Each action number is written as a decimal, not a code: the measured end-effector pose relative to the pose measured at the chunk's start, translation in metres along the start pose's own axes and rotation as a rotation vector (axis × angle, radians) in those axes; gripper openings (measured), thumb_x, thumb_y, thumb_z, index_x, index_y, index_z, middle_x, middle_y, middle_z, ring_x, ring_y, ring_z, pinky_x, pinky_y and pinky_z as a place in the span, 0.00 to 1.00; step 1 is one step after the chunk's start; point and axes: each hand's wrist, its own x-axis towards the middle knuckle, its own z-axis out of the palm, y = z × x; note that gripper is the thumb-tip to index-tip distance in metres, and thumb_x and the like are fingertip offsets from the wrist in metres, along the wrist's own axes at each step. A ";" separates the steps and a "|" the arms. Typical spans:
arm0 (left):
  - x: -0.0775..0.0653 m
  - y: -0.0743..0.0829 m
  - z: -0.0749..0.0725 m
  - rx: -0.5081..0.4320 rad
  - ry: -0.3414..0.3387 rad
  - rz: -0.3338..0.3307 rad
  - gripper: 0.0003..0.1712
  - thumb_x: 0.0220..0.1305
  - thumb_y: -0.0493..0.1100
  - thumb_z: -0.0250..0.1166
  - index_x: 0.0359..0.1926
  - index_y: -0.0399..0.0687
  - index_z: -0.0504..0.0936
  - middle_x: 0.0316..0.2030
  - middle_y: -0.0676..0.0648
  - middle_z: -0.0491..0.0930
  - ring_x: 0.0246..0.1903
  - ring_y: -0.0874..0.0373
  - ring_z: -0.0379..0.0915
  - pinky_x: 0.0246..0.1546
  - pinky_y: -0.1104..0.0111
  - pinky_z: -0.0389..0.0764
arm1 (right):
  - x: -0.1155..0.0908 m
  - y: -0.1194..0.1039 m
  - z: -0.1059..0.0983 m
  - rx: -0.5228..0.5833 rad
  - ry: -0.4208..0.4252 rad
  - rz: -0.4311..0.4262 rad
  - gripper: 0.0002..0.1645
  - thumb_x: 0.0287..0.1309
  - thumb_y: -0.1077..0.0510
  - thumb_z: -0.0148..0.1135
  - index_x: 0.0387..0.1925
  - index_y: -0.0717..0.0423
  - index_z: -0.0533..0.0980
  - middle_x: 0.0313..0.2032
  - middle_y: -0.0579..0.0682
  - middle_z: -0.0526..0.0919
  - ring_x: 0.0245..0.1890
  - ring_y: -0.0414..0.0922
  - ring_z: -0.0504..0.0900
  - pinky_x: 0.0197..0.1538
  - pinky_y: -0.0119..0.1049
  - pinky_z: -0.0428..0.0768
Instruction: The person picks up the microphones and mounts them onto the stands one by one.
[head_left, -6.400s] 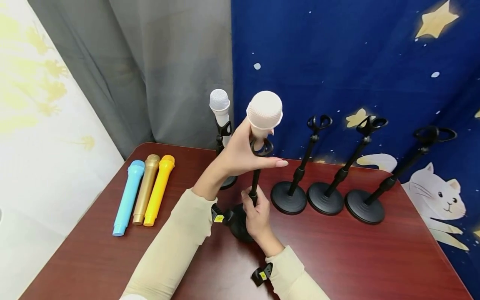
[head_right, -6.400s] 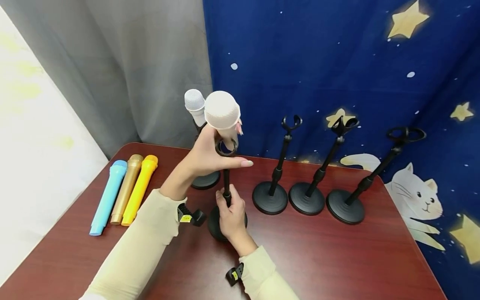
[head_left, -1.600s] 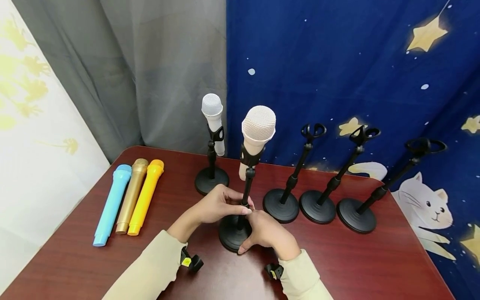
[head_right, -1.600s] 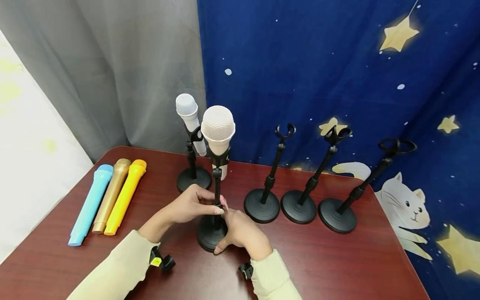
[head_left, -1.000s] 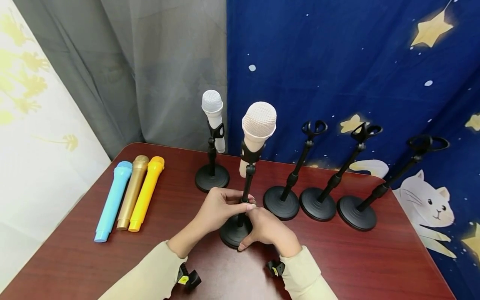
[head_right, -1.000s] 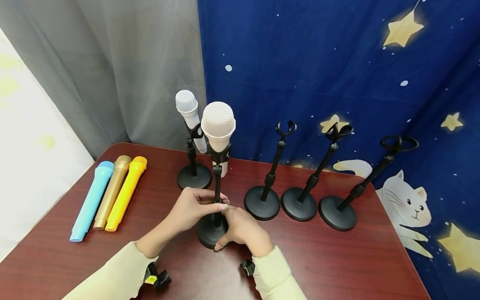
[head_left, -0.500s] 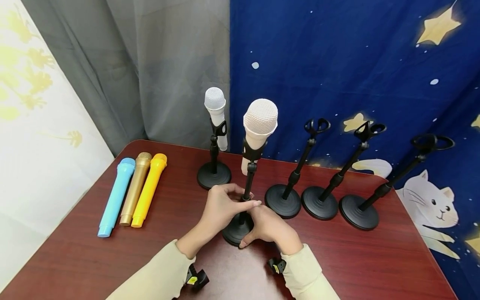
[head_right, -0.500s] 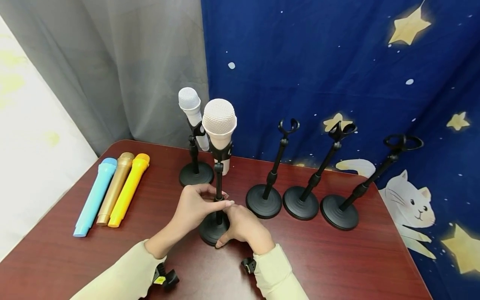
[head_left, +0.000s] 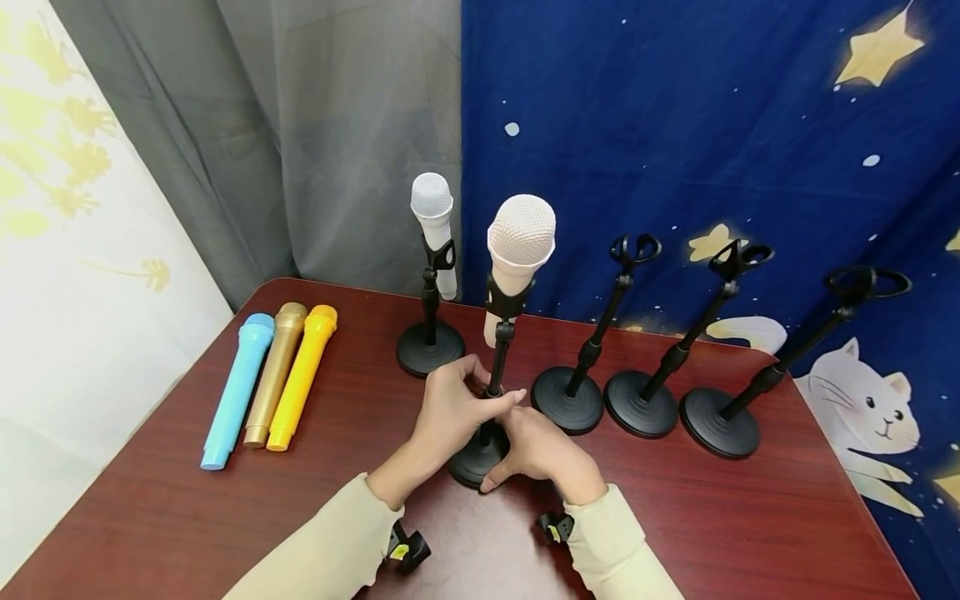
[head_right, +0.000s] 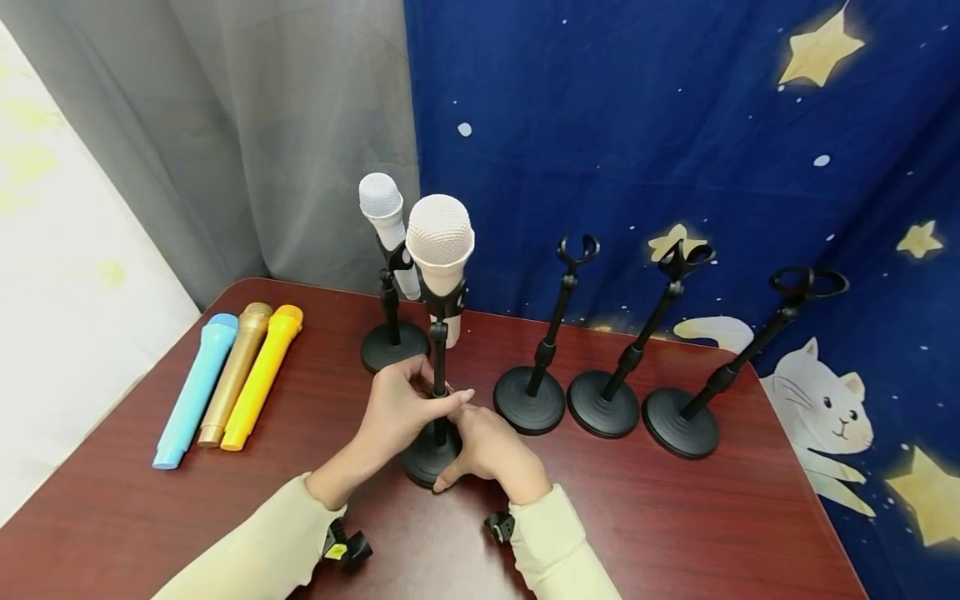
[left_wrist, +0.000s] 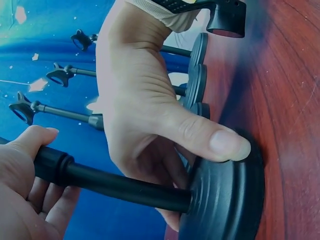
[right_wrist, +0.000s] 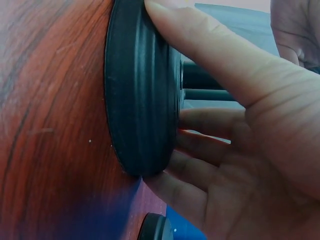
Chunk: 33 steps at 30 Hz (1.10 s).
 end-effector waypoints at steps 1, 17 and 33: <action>0.000 0.000 0.000 0.003 0.003 0.000 0.19 0.48 0.48 0.81 0.23 0.49 0.78 0.18 0.52 0.78 0.20 0.66 0.72 0.21 0.73 0.71 | 0.000 0.000 0.000 -0.001 0.002 -0.003 0.63 0.28 0.48 0.90 0.69 0.51 0.68 0.64 0.50 0.78 0.63 0.49 0.78 0.65 0.48 0.76; 0.006 -0.005 -0.021 -0.109 -0.316 -0.079 0.23 0.52 0.49 0.80 0.47 0.44 0.86 0.41 0.48 0.89 0.38 0.61 0.87 0.43 0.68 0.86 | 0.000 0.000 0.000 0.002 0.003 -0.004 0.61 0.29 0.48 0.89 0.68 0.55 0.71 0.63 0.55 0.80 0.61 0.49 0.79 0.65 0.48 0.76; -0.017 -0.004 -0.006 -0.268 -0.038 -0.087 0.22 0.50 0.43 0.81 0.46 0.46 0.86 0.43 0.46 0.88 0.40 0.56 0.89 0.44 0.68 0.87 | 0.001 -0.001 0.000 0.016 0.000 0.039 0.56 0.26 0.47 0.90 0.62 0.55 0.75 0.56 0.53 0.84 0.54 0.46 0.82 0.61 0.45 0.79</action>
